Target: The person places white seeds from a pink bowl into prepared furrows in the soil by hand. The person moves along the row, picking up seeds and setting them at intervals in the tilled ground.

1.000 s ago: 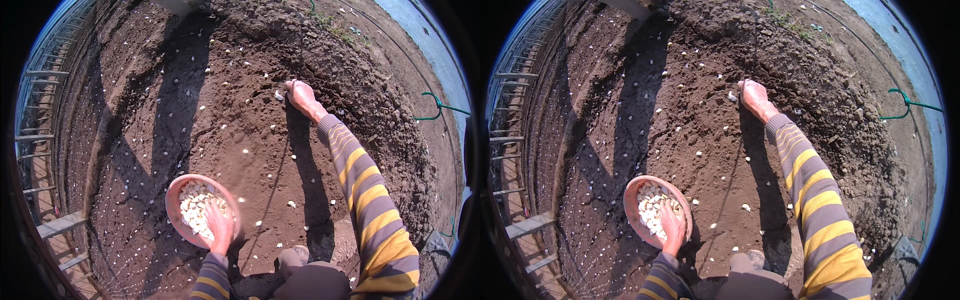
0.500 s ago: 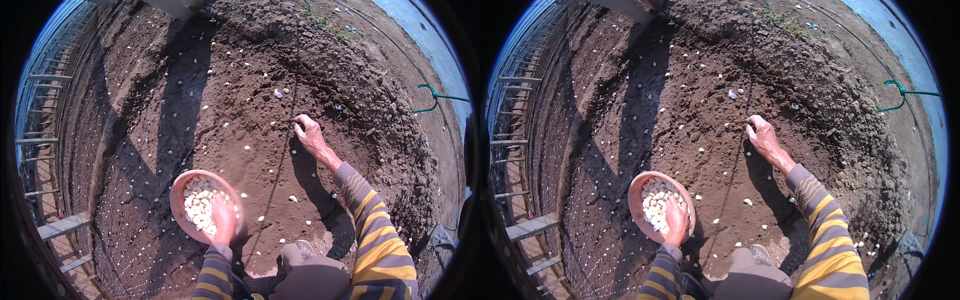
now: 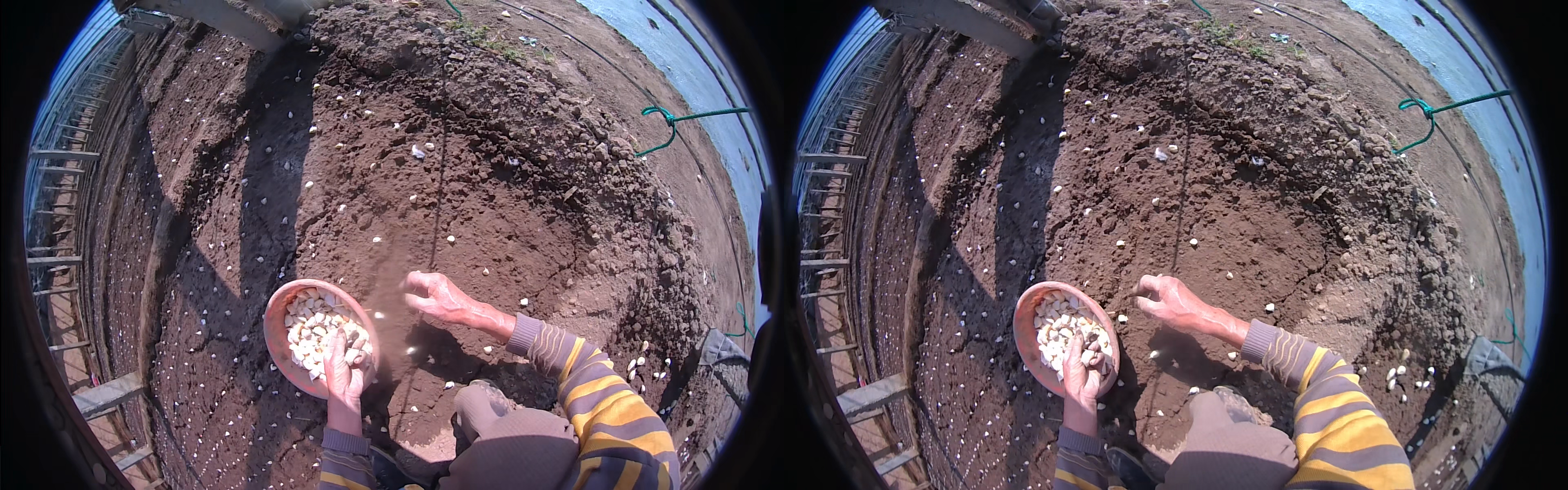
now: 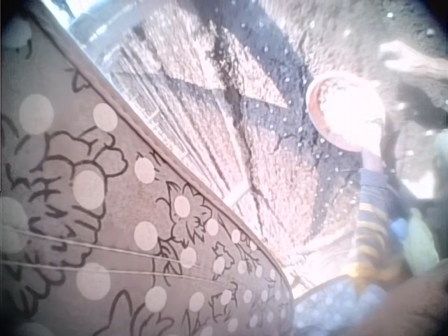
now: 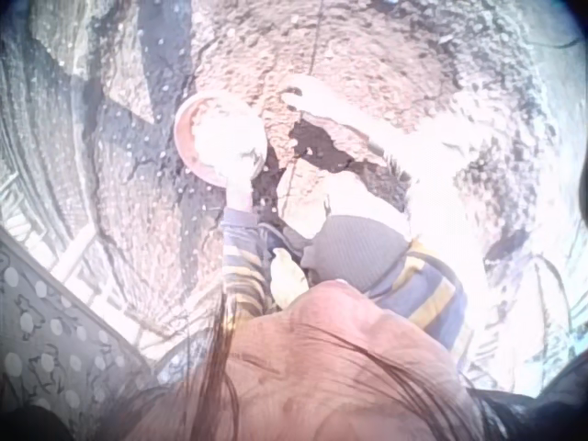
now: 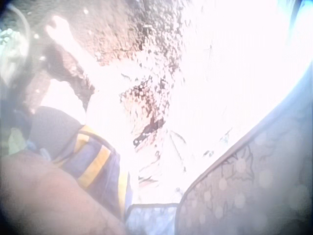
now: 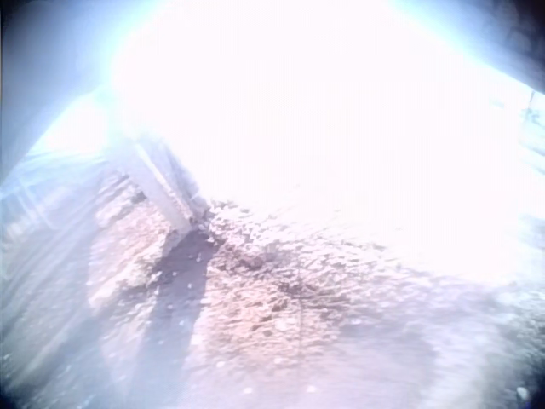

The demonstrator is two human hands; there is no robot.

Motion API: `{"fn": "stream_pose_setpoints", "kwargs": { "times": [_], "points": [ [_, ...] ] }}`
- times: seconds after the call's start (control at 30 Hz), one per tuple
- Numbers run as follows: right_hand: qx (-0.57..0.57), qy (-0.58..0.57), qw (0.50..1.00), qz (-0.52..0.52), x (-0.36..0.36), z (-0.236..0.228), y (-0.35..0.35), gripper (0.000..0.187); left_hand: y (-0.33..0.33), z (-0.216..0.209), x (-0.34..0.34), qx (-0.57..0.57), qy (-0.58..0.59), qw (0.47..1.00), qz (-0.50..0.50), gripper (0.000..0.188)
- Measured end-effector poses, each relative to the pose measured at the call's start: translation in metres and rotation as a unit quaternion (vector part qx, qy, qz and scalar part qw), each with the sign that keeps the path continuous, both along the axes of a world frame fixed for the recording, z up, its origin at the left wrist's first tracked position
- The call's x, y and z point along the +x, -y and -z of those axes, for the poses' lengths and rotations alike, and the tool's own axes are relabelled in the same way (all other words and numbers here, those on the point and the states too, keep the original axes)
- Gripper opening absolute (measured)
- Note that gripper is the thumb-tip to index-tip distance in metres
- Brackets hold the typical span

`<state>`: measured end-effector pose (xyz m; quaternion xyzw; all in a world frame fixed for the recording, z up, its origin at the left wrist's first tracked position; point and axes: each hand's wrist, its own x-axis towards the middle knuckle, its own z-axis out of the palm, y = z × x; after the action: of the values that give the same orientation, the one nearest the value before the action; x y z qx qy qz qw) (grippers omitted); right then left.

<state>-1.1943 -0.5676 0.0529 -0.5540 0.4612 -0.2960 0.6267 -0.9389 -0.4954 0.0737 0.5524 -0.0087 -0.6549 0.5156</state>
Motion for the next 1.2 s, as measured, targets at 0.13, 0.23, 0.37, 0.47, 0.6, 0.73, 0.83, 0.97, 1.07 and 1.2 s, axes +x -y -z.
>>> {"fn": "stream_pose_setpoints", "kwargs": {
  "times": [0.13, 0.23, 0.37, 0.47, 0.6, 0.73, 0.83, 0.97, 1.07, 1.2],
  "points": [
    [0.010, 0.062, 0.996, -0.057, 0.015, -0.013, -0.009, 0.036, 0.015, -0.046, -0.074, 0.002, 0.027, 0.993, 0.112, 0.022],
    [0.099, 0.100, 0.989, -0.046, 0.000, -0.014, -0.014, 0.036, 0.017, -0.040, -0.091, -0.008, 0.085, 0.988, 0.131, 0.022],
    [0.138, 0.067, 0.987, -0.044, -0.027, -0.012, -0.023, 0.036, 0.018, -0.011, -0.102, 0.011, 0.112, 0.969, 0.221, 0.024],
    [0.140, 0.070, 0.988, -0.007, -0.046, 0.002, -0.022, 0.035, 0.020, 0.001, -0.113, -0.007, 0.109, 0.968, 0.226, 0.029],
    [0.113, 0.058, 0.976, 0.174, -0.090, 0.026, 0.020, 0.022, 0.016, 0.005, -0.116, 0.022, 0.027, 0.982, 0.186, 0.032],
    [-0.018, -0.108, 0.959, 0.260, -0.131, 0.049, 0.084, 0.019, 0.002, 0.001, -0.111, 0.054, -0.062, 0.983, 0.166, 0.031],
    [-0.104, -0.212, 0.929, 0.283, -0.145, 0.066, 0.122, 0.024, -0.009, 0.000, -0.111, 0.078, -0.131, 0.978, 0.145, 0.031],
    [-0.183, -0.370, 0.870, 0.268, -0.149, 0.075, 0.139, 0.025, -0.019, -0.002, -0.112, 0.089, -0.175, 0.973, 0.123, 0.033],
    [-0.237, -0.342, 0.867, 0.276, -0.146, 0.080, 0.141, 0.020, -0.023, -0.002, -0.109, 0.086, -0.181, 0.972, 0.123, 0.033],
    [-0.243, -0.294, 0.890, 0.251, -0.149, 0.091, 0.153, 0.015, -0.023, -0.001, -0.110, 0.094, -0.197, 0.968, 0.121, 0.033]
  ]
}}
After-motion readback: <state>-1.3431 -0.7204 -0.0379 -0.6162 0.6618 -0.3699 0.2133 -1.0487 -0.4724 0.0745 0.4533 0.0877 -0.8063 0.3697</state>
